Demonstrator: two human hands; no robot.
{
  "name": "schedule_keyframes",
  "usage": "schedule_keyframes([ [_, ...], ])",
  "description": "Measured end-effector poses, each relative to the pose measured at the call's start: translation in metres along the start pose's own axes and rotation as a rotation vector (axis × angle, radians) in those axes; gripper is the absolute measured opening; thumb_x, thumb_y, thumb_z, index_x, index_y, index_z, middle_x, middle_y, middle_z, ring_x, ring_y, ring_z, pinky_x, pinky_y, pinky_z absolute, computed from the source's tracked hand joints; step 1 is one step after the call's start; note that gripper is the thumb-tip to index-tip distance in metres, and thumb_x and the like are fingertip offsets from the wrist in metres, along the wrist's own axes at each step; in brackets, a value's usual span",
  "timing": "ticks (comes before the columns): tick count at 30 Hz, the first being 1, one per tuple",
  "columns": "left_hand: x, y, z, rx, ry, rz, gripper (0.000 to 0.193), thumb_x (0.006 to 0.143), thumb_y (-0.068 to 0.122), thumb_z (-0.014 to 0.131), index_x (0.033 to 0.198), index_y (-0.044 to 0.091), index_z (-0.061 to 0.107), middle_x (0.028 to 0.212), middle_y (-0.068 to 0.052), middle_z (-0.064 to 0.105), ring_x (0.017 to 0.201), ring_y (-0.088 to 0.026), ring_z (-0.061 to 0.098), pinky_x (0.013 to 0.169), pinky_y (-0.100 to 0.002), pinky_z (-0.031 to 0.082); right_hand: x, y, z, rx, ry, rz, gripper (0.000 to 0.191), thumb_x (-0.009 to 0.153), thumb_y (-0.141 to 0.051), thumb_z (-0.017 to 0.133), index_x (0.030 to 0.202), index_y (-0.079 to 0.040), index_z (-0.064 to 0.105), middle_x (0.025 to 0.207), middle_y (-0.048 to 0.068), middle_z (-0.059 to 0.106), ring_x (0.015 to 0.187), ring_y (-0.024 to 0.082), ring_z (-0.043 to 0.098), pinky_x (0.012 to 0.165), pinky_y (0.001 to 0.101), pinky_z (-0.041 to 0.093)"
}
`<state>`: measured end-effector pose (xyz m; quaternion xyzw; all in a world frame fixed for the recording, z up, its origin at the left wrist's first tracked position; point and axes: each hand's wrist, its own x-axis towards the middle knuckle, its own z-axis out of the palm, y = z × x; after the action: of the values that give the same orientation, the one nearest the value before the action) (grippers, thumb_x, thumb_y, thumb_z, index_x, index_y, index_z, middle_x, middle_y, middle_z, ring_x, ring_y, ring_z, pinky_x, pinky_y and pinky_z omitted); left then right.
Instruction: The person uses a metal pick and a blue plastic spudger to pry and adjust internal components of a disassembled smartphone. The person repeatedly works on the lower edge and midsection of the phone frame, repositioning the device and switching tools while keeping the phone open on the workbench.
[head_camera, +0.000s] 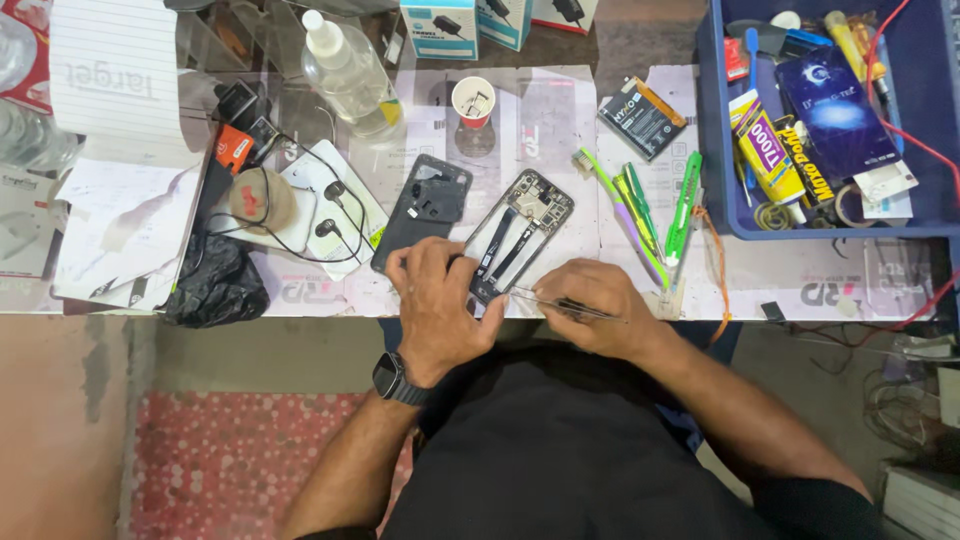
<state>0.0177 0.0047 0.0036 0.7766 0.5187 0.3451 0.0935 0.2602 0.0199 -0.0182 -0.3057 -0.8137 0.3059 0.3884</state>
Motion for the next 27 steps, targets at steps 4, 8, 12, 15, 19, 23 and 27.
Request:
schedule_keyframes([
  [4, 0.001, 0.001, -0.001, 0.001, 0.019, 0.001, 0.044, 0.07, 0.03, 0.082, 0.101, 0.005, 0.064, 0.114, -0.012, 0.058, 0.115, -0.034, 0.053, 0.103, -0.052, 0.029, 0.004, -0.005, 0.002, 0.016, 0.034, 0.06, 0.021, 0.077, 0.001, 0.077, 0.096, -0.001, 0.067, 0.095, 0.012, 0.073, 0.081, 0.026, 0.073, 0.07, 0.0347, 0.058],
  [8, 0.001, 0.0, 0.0, 0.014, 0.002, -0.005, 0.044, 0.07, 0.031, 0.082, 0.101, 0.005, 0.065, 0.113, -0.012, 0.058, 0.116, -0.034, 0.052, 0.103, -0.052, 0.029, 0.003, -0.007, 0.002, -0.028, 0.056, 0.029, 0.018, 0.08, 0.003, 0.076, 0.094, -0.002, 0.065, 0.095, 0.011, 0.073, 0.085, 0.027, 0.074, 0.074, 0.0346, 0.059],
  [12, 0.0, 0.0, 0.001, 0.015, 0.015, -0.002, 0.045, 0.07, 0.032, 0.082, 0.102, 0.005, 0.065, 0.113, -0.012, 0.058, 0.115, -0.033, 0.052, 0.102, -0.053, 0.029, -0.001, -0.007, -0.003, -0.007, 0.082, 0.03, 0.02, 0.081, 0.002, 0.075, 0.098, 0.0, 0.065, 0.099, 0.012, 0.074, 0.089, 0.028, 0.074, 0.077, 0.0345, 0.059],
  [15, 0.0, -0.001, 0.001, 0.034, 0.003, -0.012, 0.047, 0.069, 0.033, 0.082, 0.103, 0.006, 0.066, 0.114, -0.012, 0.059, 0.116, -0.034, 0.052, 0.103, -0.053, 0.029, -0.006, -0.005, -0.01, -0.033, 0.096, 0.111, 0.017, 0.083, 0.0, 0.078, 0.096, 0.0, 0.066, 0.099, 0.013, 0.074, 0.086, 0.026, 0.075, 0.074, 0.0323, 0.058],
  [19, 0.0, -0.001, 0.0, 0.046, 0.017, 0.005, 0.053, 0.069, 0.035, 0.083, 0.109, 0.004, 0.065, 0.115, -0.012, 0.059, 0.117, -0.033, 0.052, 0.104, -0.054, 0.029, -0.009, 0.002, -0.013, 0.088, 0.111, 0.197, 0.016, 0.085, -0.001, 0.076, 0.099, 0.0, 0.068, 0.099, 0.012, 0.075, 0.087, 0.021, 0.075, 0.077, 0.0309, 0.058],
  [23, -0.001, 0.0, 0.0, 0.062, 0.01, -0.006, 0.057, 0.069, 0.036, 0.083, 0.113, 0.004, 0.065, 0.117, -0.012, 0.059, 0.119, -0.033, 0.051, 0.105, -0.053, 0.028, -0.013, 0.012, -0.012, 0.191, 0.154, 0.22, 0.015, 0.087, 0.0, 0.073, 0.101, 0.001, 0.068, 0.103, 0.011, 0.076, 0.093, 0.019, 0.075, 0.082, 0.0299, 0.059],
  [27, -0.002, 0.0, -0.001, 0.09, 0.05, 0.022, 0.062, 0.072, 0.041, 0.085, 0.116, 0.004, 0.063, 0.125, -0.016, 0.057, 0.121, -0.036, 0.049, 0.105, -0.054, 0.027, -0.017, 0.017, -0.011, 0.22, 0.19, 0.279, 0.012, 0.089, -0.001, 0.075, 0.099, 0.001, 0.068, 0.103, 0.011, 0.076, 0.093, 0.017, 0.073, 0.082, 0.0292, 0.058],
])
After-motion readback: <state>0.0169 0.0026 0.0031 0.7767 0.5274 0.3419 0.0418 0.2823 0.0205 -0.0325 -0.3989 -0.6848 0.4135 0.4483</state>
